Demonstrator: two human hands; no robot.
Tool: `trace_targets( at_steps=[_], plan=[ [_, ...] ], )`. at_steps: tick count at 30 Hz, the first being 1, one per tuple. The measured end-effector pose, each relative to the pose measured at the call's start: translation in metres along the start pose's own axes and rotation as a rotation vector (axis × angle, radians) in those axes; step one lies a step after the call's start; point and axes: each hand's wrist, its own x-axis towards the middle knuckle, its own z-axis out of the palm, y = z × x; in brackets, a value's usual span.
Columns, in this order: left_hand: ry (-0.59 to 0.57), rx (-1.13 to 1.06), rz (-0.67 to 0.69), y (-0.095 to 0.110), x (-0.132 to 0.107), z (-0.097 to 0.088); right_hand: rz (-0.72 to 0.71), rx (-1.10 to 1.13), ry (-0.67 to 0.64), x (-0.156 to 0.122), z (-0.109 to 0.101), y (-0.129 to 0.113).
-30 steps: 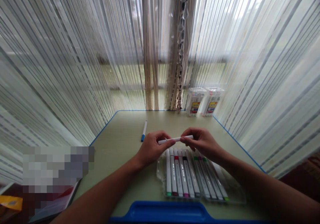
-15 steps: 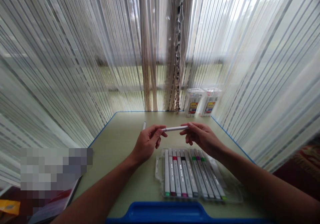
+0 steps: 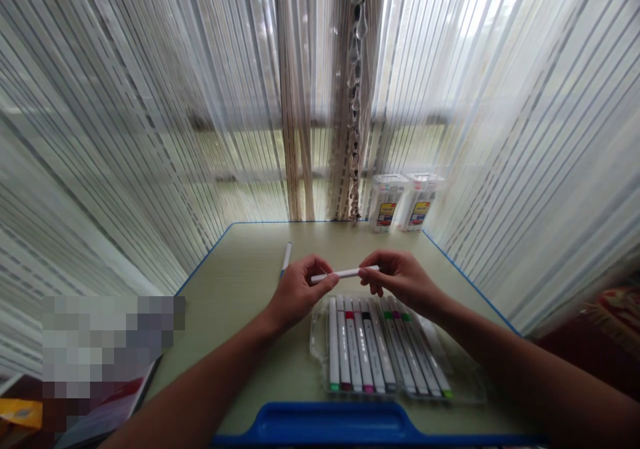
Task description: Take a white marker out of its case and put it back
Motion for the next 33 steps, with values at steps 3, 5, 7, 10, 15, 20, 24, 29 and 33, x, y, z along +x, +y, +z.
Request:
trace_targets(
  at_steps=[3,5,7,10,15,20,24,29,33],
  plan=[
    [-0.056,0.133,0.042,0.002,-0.003,0.004,-0.001,-0.048,-0.026,-0.002,0.003,0.001],
    [-0.089,0.205,0.07,0.004,-0.004,0.006,-0.014,-0.1,-0.039,-0.003,0.004,0.002],
    [-0.112,0.241,0.09,0.005,-0.006,0.008,-0.04,-0.159,-0.042,-0.004,0.005,0.003],
    [-0.127,0.248,0.093,0.007,-0.007,0.008,-0.071,-0.215,-0.03,-0.004,0.005,0.005],
    [-0.085,0.168,0.092,0.004,-0.003,0.004,-0.026,-0.133,-0.021,-0.002,0.002,0.005],
    [0.048,-0.03,0.026,-0.005,0.004,-0.003,0.009,0.059,0.054,0.003,-0.003,0.005],
    [0.094,-0.202,-0.007,-0.007,0.008,-0.006,0.048,0.224,0.079,0.006,-0.005,0.005],
    [0.079,-0.35,-0.054,-0.003,0.007,-0.005,0.084,0.353,0.114,0.008,-0.006,0.005],
    [0.059,-0.379,-0.064,0.0,0.005,-0.005,0.107,0.373,0.131,0.009,-0.008,0.005]
  ],
)
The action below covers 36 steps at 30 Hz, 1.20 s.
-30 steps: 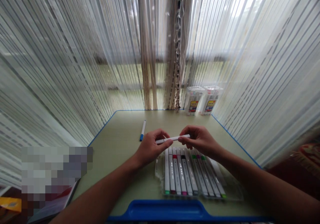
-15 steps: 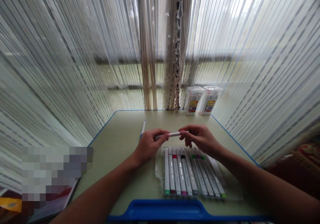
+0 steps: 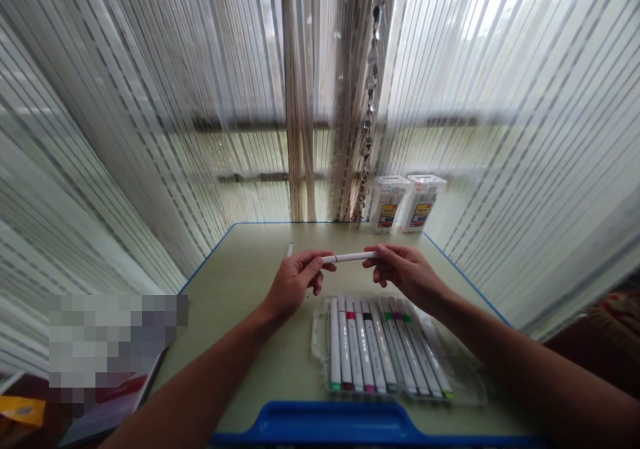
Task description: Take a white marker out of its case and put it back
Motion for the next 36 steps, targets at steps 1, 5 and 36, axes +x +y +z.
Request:
trace_targets(
  at_steps=[1,5,36],
  plan=[
    [-0.004,0.014,0.0,0.0,0.0,0.0,-0.003,-0.008,0.001,0.0,0.0,0.0],
    [-0.001,0.105,-0.003,0.001,-0.001,0.0,-0.041,-0.098,-0.016,0.0,-0.002,0.002],
    [-0.133,0.467,0.074,0.006,-0.01,0.01,-0.085,-0.343,-0.188,-0.014,0.009,0.001]
  ],
)
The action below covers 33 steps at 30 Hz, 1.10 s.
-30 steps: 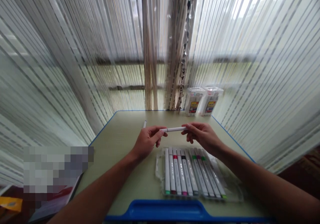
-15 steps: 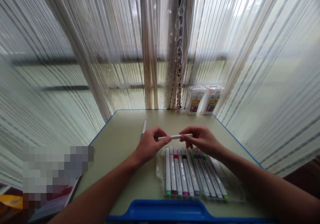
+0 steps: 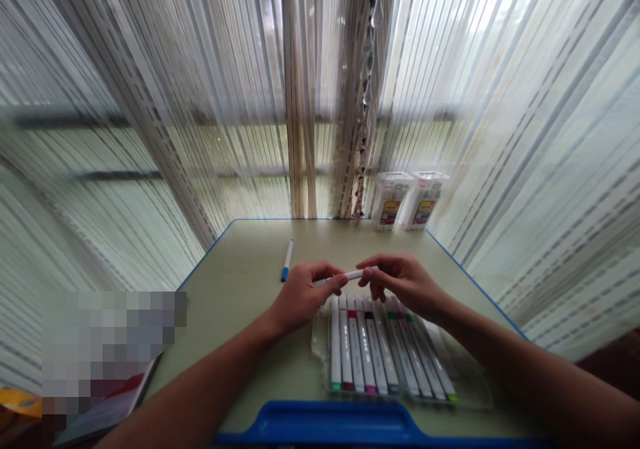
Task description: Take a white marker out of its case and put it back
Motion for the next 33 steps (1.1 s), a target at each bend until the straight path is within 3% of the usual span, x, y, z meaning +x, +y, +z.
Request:
trace_targets(
  at_steps=[7,16,24,33],
  plan=[
    [0.048,-0.153,-0.051,-0.008,0.005,-0.003,0.051,0.214,-0.041,0.004,-0.005,0.003],
    [0.154,-0.238,-0.02,-0.01,0.007,-0.006,0.052,0.219,0.163,0.009,-0.01,0.004],
    [0.159,-0.308,-0.054,-0.01,0.008,-0.007,0.058,0.235,0.24,0.011,-0.012,0.002],
    [0.161,-0.193,-0.066,-0.01,0.007,-0.006,0.031,0.097,0.158,0.01,-0.01,0.004]
  ],
)
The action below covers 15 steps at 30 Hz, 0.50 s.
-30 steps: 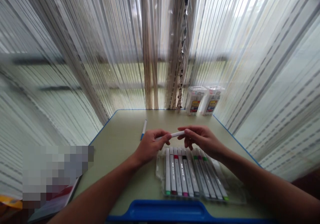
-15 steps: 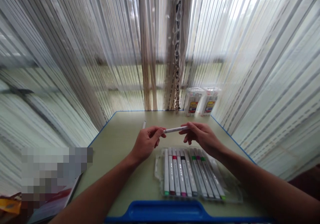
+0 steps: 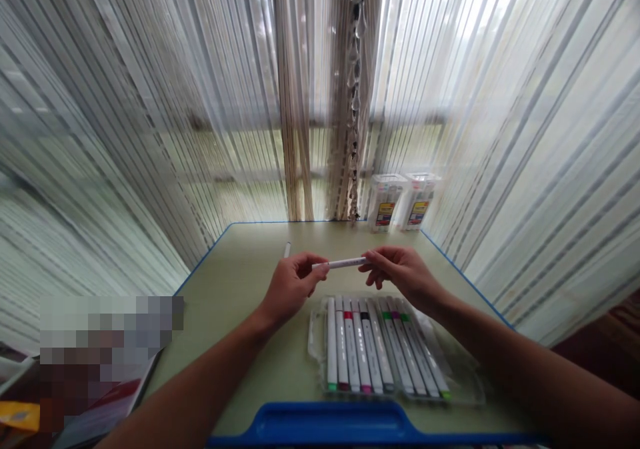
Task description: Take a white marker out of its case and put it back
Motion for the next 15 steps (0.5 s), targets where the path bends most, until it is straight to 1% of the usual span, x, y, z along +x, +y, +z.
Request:
trace_targets(
  at_steps=[5,8,11,15],
  plan=[
    [-0.052,0.108,-0.008,0.002,-0.005,0.004,-0.034,-0.137,-0.118,-0.006,0.005,0.0],
    [-0.09,0.164,0.026,0.005,-0.009,0.008,-0.032,-0.186,-0.166,-0.01,0.008,0.001],
    [-0.166,0.199,0.068,0.006,-0.011,0.012,-0.032,-0.275,-0.192,-0.013,0.01,0.0],
    [-0.254,0.165,0.067,0.006,-0.013,0.015,-0.041,-0.319,-0.245,-0.016,0.011,-0.002]
  ],
)
